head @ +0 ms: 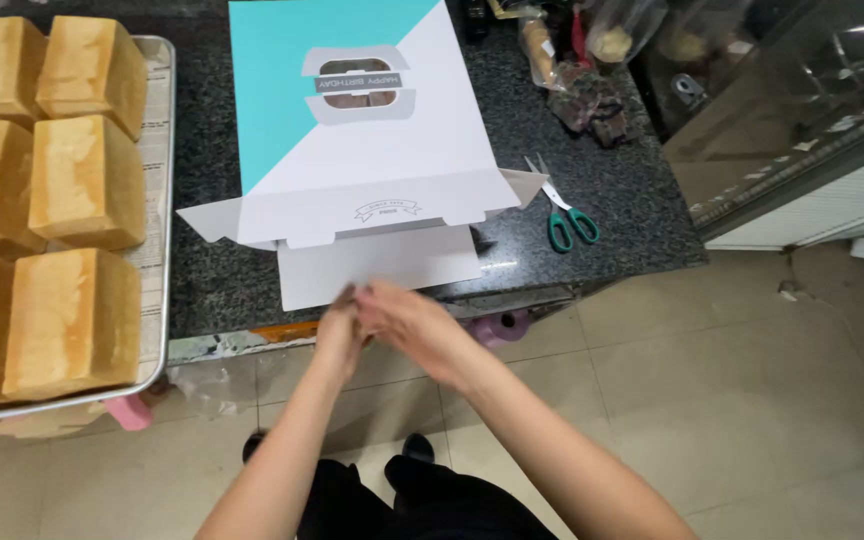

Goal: The person assembles a cardboard cake box, places a cake inside, secures the box closed, and ties a ribbon around it, using scissors to trim the ribbon.

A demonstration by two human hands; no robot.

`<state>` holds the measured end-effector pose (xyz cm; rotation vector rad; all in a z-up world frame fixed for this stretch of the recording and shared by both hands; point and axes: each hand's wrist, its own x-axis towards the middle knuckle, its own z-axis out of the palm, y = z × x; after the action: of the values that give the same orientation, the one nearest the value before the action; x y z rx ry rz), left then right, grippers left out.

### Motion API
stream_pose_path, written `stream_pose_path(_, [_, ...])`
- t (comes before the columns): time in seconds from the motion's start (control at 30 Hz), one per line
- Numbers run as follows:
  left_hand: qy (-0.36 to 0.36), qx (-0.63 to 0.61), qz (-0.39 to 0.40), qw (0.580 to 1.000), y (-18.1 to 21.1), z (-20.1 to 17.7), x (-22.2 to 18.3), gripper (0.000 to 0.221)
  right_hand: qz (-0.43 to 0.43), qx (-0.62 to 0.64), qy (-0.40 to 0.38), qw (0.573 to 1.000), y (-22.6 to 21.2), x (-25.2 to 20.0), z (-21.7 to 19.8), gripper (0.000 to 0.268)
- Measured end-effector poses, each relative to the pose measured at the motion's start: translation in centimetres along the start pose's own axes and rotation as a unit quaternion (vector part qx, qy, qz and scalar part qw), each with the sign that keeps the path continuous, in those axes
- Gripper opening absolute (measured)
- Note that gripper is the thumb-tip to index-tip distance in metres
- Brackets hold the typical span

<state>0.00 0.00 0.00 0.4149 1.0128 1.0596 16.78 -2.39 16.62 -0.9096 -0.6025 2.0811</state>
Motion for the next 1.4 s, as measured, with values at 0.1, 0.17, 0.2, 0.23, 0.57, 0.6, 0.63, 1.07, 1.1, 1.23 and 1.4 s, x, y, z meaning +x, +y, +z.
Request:
stream_pose_path(0.1, [0.066, 0.063, -0.03, 0.995, 1.0, -1.3, -7.2, 0.053, 0.089, -0.096, 0.141, 0.981, 2.1, -6.1, -2.5, 0.045])
stream_pose_path(0.17, [0.098, 0.081, 0.003, 0.992, 1.6, -3.7, -8.5, 0.05, 0.059, -0.154, 0.202, 0.965, 3.8, -7.6, -6.6, 0.042])
stream_pose_path(0.2, [0.125, 0.1, 0.034, 0.986, 1.8, -4.8, -9.2, 0.047, 0.025, -0.209, 0.265, 0.941, 4.6, -8.3, -8.7, 0.04])
stream_pose_path(0.23, [0.132, 0.097, 0.036, 0.986, 2.4, -6.1, -8.9, 0.047, 0.029, -0.212, 0.259, 0.942, 4.8, -8.0, -11.3, 0.04])
stream_pose_path(0.57, [0.079, 0.325, 0.19, 0.923, 3.4, -9.8, -8.4, 0.034, -0.21, -0.428, 0.263, 0.839, 2.9, -3.8, -17.4, 0.026])
stream_pose_path(0.6, [0.109, 0.359, 0.186, 0.908, 4.0, -9.4, -8.2, 0.033, -0.222, -0.455, 0.281, 0.816, 2.6, -2.8, -18.0, 0.031])
stream_pose_path(0.63, [0.114, 0.357, 0.187, 0.908, 5.0, -9.0, -7.8, 0.033, -0.221, -0.456, 0.275, 0.817, 1.9, -1.2, -19.2, 0.031])
stream_pose_path(1.07, [0.103, 0.22, 0.325, 0.914, 12.5, -10.5, 8.9, 0.059, -0.361, -0.248, 0.253, 0.863, -5.9, 12.0, -22.5, 0.061])
stream_pose_path(1.1, [0.086, 0.228, 0.348, 0.905, 12.8, -9.9, 9.0, 0.051, -0.339, -0.295, 0.279, 0.848, -5.1, 12.3, -22.5, 0.05])
stream_pose_path(1.23, [0.135, 0.326, 0.373, 0.858, 12.1, -7.2, 5.7, 0.031, -0.409, -0.328, 0.356, 0.773, -2.9, 12.1, -21.1, 0.039])
stream_pose_path(1.4, [0.134, 0.31, 0.487, 0.805, 10.7, -7.9, 6.2, 0.024, -0.366, -0.384, 0.407, 0.744, -1.8, 12.0, -22.2, 0.044])
